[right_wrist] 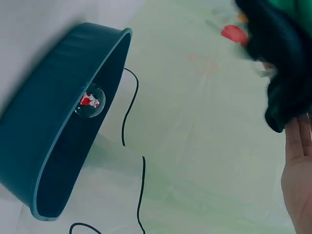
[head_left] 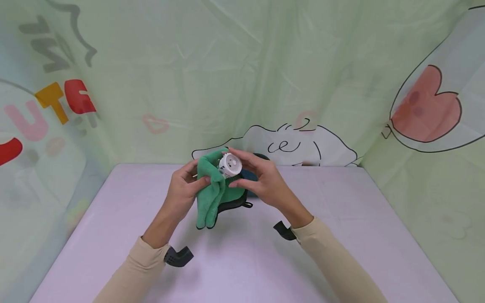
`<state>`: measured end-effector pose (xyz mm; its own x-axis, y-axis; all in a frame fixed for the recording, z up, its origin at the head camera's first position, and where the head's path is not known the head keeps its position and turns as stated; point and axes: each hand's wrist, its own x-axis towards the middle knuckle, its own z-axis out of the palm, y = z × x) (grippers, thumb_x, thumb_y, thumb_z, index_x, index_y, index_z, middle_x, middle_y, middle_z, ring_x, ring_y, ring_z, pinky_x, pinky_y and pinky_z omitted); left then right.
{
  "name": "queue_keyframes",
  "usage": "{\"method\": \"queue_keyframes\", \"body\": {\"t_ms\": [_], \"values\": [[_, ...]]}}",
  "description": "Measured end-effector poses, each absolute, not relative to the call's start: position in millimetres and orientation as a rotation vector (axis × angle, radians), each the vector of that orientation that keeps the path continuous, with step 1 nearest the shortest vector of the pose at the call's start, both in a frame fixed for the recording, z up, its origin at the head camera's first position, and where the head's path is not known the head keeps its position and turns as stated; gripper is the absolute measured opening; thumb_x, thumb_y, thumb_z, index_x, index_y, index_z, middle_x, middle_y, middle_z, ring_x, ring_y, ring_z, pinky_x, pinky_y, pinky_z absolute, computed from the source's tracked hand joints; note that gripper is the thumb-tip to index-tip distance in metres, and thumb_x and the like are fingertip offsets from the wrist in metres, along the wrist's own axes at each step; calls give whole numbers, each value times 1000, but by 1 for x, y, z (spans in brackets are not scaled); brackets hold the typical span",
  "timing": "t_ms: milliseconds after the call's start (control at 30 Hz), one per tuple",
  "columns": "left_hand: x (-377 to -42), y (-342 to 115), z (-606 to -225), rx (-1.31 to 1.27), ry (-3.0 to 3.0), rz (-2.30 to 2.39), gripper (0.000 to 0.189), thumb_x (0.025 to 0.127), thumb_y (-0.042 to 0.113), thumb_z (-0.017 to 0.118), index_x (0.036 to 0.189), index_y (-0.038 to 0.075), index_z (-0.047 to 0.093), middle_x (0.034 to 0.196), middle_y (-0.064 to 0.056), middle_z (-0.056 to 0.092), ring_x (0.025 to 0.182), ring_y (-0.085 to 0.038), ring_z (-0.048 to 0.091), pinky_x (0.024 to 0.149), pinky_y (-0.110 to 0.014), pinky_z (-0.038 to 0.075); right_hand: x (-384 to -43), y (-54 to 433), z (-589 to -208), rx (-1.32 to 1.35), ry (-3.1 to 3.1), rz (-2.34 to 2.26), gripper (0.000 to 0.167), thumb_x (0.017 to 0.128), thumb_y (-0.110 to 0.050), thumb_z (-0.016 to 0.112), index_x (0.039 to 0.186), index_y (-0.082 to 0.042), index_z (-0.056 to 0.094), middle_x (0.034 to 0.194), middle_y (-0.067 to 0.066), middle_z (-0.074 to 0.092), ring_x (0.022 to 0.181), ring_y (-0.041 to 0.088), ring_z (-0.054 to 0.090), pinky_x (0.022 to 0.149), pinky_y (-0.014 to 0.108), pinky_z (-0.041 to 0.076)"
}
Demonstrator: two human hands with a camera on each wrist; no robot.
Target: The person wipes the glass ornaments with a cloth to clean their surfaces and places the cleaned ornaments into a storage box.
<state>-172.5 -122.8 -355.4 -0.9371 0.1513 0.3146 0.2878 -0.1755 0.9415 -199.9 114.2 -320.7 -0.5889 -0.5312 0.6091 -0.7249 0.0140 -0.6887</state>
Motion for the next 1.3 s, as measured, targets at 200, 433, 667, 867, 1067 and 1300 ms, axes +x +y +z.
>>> {"method": "queue_keyframes", "body": {"t_ms": [200, 433, 667, 867, 1067, 1300], "values": [[-172, -118, -355, -543, -1904, -2345, 50, 92, 4, 73, 139, -1, 56, 119, -9, 65, 102, -17, 70, 84, -28, 59, -203, 109, -323, 1330, -2099, 1614, 69, 83, 6, 79, 146, -6, 51, 135, 10, 66, 130, 22, 58, 105, 35, 50], [-173, -118, -355, -500, -1961, -2323, 52, 92, 1, 71, 142, 2, 54, 125, -12, 62, 106, -20, 69, 86, -29, 58, -202, 111, -323, 1263, -2104, 1492, 58, 84, 5, 79, 137, -5, 58, 129, 8, 62, 121, 21, 59, 103, 35, 51], [-171, -124, -355, -483, -2000, -2211, 55, 90, 2, 75, 142, 9, 56, 128, -12, 62, 109, -24, 67, 88, -29, 58, -202, 113, -319, 1182, -2159, 1289, 60, 83, 5, 79, 139, -7, 61, 116, 7, 57, 103, 18, 60, 85, 37, 60], [-169, -121, -356, -525, -2010, -2152, 57, 90, 3, 76, 144, 10, 56, 136, -11, 59, 117, -26, 62, 90, -28, 56, -202, 111, -320, 1164, -2218, 1026, 53, 78, -3, 87, 127, -4, 67, 116, 8, 62, 93, 19, 58, 75, 29, 58], [-168, -121, -355, -471, -2025, -2124, 55, 91, 3, 75, 142, 10, 56, 132, -12, 61, 114, -24, 65, 89, -28, 58, -202, 115, -319, 1215, -2261, 1040, 56, 74, -10, 90, 125, -3, 67, 117, 11, 65, 99, 17, 65, 84, 29, 59], [-170, -126, -351, -449, -2022, -2152, 55, 92, 3, 74, 144, 11, 55, 131, -12, 62, 113, -23, 67, 88, -30, 59, -205, 120, -316, 1196, -2280, 1321, 57, 77, -2, 87, 129, -3, 64, 120, 9, 67, 107, 20, 68, 90, 26, 57]]}}
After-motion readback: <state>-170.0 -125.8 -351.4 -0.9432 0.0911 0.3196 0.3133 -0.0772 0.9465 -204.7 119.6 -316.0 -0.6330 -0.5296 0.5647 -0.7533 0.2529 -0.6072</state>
